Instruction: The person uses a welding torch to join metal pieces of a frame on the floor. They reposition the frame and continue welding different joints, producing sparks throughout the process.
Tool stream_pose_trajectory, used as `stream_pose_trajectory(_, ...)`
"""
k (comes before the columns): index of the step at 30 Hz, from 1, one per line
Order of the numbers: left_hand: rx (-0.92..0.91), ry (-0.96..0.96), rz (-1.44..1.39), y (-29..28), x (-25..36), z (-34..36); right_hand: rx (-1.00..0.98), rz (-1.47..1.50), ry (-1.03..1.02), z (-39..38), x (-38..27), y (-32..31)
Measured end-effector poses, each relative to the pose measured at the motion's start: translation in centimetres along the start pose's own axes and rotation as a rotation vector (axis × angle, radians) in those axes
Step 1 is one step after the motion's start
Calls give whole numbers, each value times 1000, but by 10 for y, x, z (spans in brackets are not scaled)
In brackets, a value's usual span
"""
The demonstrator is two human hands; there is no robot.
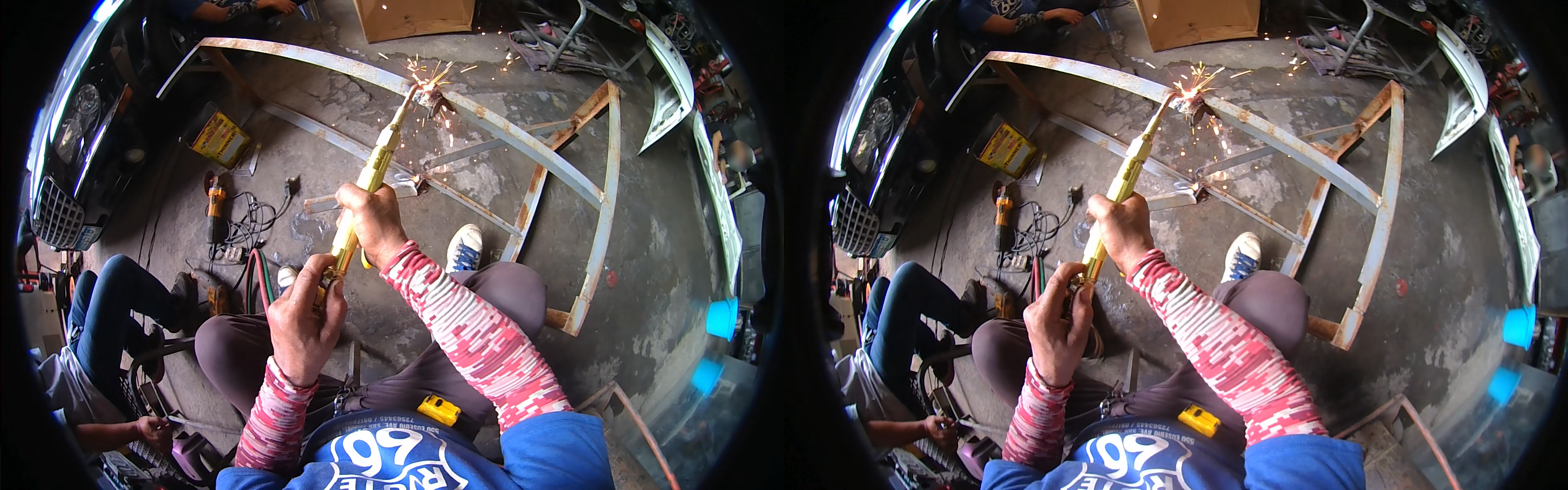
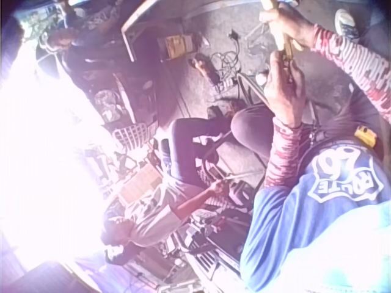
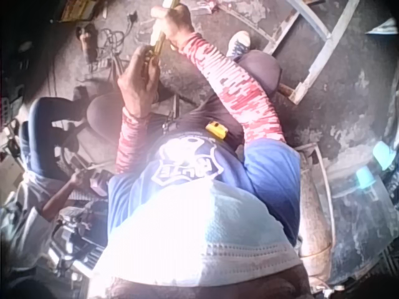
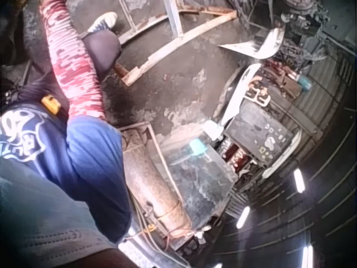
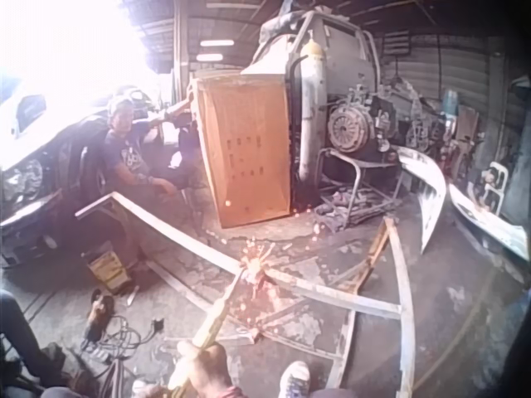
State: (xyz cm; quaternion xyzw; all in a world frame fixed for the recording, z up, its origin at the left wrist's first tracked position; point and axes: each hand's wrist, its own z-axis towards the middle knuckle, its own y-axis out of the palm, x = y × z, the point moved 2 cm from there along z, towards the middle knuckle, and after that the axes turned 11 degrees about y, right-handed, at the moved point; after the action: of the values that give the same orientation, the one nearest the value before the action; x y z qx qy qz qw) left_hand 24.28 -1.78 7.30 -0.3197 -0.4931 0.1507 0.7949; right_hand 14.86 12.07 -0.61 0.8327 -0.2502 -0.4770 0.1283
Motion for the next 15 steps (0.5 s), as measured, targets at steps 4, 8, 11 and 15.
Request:
stream_pose_trajectory(4,-17,-5,10,-2,0,0,-9,35,-18,-1,0,0)
stream_pose_trajectory(8,-17,0,-4,-3,1,0,0,11,-18,1,1,-1)
stream_pose_trajectory(11,-14,-2,-12,-3,1,0,-15,27,-4,2,2,-1)
stream_pose_trajectory(15,-7,23,-20,-3,1,1,-25,49,14,4,2,-1)
